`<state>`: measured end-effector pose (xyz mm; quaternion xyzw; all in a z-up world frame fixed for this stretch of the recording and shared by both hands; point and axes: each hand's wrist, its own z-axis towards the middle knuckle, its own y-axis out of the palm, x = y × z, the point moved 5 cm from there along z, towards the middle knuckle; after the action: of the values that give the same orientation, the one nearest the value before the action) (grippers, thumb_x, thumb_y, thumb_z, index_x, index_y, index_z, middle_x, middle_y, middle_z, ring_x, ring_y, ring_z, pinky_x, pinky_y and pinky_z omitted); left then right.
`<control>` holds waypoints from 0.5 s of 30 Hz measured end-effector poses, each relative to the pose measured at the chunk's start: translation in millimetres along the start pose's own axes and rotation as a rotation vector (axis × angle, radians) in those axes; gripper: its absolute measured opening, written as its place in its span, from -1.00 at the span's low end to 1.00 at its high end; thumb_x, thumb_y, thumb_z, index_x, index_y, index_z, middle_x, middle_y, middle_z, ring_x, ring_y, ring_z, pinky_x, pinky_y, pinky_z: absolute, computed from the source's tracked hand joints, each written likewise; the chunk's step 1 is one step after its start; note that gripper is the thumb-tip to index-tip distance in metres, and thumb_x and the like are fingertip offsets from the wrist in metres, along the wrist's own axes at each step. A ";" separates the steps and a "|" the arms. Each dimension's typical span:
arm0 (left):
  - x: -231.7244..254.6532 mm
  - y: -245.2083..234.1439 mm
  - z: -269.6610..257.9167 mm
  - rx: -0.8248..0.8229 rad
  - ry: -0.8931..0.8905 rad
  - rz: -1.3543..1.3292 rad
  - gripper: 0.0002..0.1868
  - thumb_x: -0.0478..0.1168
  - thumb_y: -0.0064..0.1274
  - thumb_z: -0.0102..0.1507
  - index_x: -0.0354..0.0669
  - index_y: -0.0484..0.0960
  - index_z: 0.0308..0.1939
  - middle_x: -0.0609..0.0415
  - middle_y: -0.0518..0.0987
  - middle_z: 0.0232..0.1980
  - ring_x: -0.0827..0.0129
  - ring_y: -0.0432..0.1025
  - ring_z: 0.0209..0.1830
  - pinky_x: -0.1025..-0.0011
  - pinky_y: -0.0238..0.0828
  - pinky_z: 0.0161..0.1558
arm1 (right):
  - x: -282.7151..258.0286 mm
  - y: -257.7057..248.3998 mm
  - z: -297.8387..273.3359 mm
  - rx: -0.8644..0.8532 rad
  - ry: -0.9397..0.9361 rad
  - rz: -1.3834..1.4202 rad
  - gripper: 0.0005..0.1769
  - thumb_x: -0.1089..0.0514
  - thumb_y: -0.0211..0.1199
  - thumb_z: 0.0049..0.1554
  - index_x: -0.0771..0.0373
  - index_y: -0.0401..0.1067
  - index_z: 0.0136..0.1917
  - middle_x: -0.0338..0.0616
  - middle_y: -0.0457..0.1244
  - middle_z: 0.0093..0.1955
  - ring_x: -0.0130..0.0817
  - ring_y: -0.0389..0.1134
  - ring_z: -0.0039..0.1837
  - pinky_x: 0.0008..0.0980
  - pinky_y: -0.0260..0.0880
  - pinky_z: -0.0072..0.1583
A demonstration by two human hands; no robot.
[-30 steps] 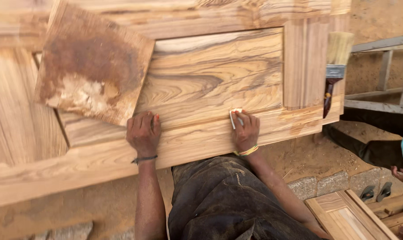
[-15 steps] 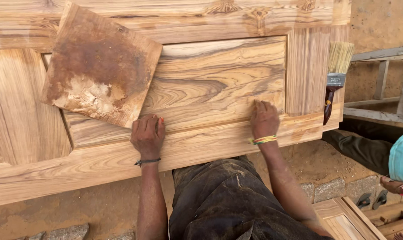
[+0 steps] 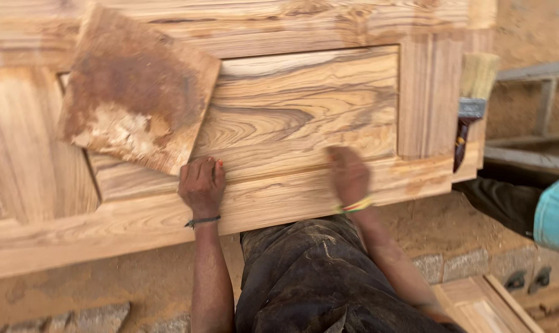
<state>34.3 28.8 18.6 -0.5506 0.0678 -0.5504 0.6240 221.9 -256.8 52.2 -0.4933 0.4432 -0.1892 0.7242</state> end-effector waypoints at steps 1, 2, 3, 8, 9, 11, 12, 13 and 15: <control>0.8 -1.5 -0.3 0.002 -0.009 0.012 -0.91 -0.24 0.29 0.26 -0.12 0.69 -0.25 0.13 0.67 -0.11 0.21 0.50 -0.13 0.30 0.48 -0.14 | 14.6 -13.7 8.0 0.054 0.025 0.040 -0.89 0.32 0.16 0.21 0.33 0.48 -0.02 0.03 0.44 0.05 -0.13 0.49 0.06 -0.24 0.52 0.06; 1.9 -1.3 1.0 -0.002 -0.007 0.016 -0.91 -0.24 0.30 0.26 -0.12 0.68 -0.26 0.13 0.67 -0.12 0.21 0.50 -0.13 0.30 0.48 -0.15 | 29.3 -25.9 15.2 0.068 0.049 0.011 -0.89 0.33 0.18 0.22 0.33 0.50 0.01 0.04 0.43 0.02 -0.12 0.48 0.03 -0.23 0.51 0.07; 3.1 -1.0 2.2 -0.006 -0.005 0.020 -0.90 -0.24 0.30 0.27 -0.12 0.68 -0.27 0.14 0.67 -0.13 0.21 0.50 -0.14 0.30 0.48 -0.16 | 40.3 -33.6 19.9 0.081 0.073 -0.017 -0.87 0.33 0.20 0.23 0.33 0.52 0.03 0.05 0.41 -0.01 -0.11 0.47 0.00 -0.21 0.49 0.08; 1.6 2.7 1.9 -0.021 -0.004 0.102 -0.90 -0.23 0.29 0.29 -0.15 0.69 -0.23 0.10 0.65 -0.14 0.20 0.48 -0.17 0.29 0.47 -0.17 | 66.0 -34.3 11.5 0.039 0.097 -0.175 -0.87 0.31 0.22 0.23 0.26 0.54 0.04 0.02 0.42 -0.01 -0.15 0.47 -0.03 -0.24 0.49 0.00; 2.9 4.1 -0.2 -0.030 -0.005 0.119 -0.90 -0.24 0.29 0.31 -0.16 0.70 -0.21 0.09 0.65 -0.14 0.20 0.47 -0.18 0.28 0.47 -0.18 | 64.9 -28.4 8.0 0.014 0.059 -0.261 -0.86 0.30 0.21 0.23 0.21 0.55 0.03 -0.02 0.43 -0.01 -0.19 0.48 -0.04 -0.27 0.50 -0.01; 10.1 4.4 -1.0 0.001 -0.003 0.132 -0.90 -0.23 0.28 0.31 -0.13 0.68 -0.24 0.11 0.65 -0.14 0.20 0.49 -0.14 0.28 0.48 -0.15 | 49.3 -9.3 2.1 -0.036 0.020 -0.234 -0.86 0.30 0.20 0.24 0.29 0.55 0.02 0.02 0.42 -0.11 -0.14 0.44 -0.14 -0.26 0.45 -0.19; 10.6 1.5 1.0 0.017 0.005 0.148 -0.90 -0.23 0.27 0.31 -0.12 0.67 -0.25 0.12 0.65 -0.13 0.20 0.49 -0.12 0.28 0.48 -0.13 | 31.8 1.9 -2.8 -0.025 -0.052 -0.217 -0.85 0.26 0.20 0.16 0.26 0.55 -0.01 -0.01 0.41 -0.15 -0.13 0.44 -0.15 -0.23 0.47 -0.15; 10.8 1.3 4.0 0.027 0.006 0.162 -0.90 -0.22 0.27 0.32 -0.12 0.67 -0.24 0.12 0.65 -0.12 0.20 0.49 -0.11 0.28 0.49 -0.12 | 14.8 12.2 -6.0 -0.014 -0.123 -0.200 -0.83 0.22 0.21 0.08 0.23 0.56 -0.05 -0.04 0.40 -0.20 -0.12 0.43 -0.15 -0.19 0.48 -0.12; 13.8 3.5 1.9 0.021 0.013 0.174 -0.89 -0.22 0.26 0.33 -0.13 0.67 -0.21 0.11 0.65 -0.10 0.20 0.49 -0.08 0.29 0.49 -0.10 | -10.1 40.7 -10.6 -0.190 -0.175 -0.222 -0.85 0.31 0.18 0.24 0.25 0.55 0.03 -0.03 0.41 -0.13 -0.24 0.45 -0.13 -0.28 0.49 -0.15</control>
<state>43.0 18.7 23.9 -0.5322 0.1137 -0.4985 0.6748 201.1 -237.4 19.6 -0.6199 0.3372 -0.1817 0.6848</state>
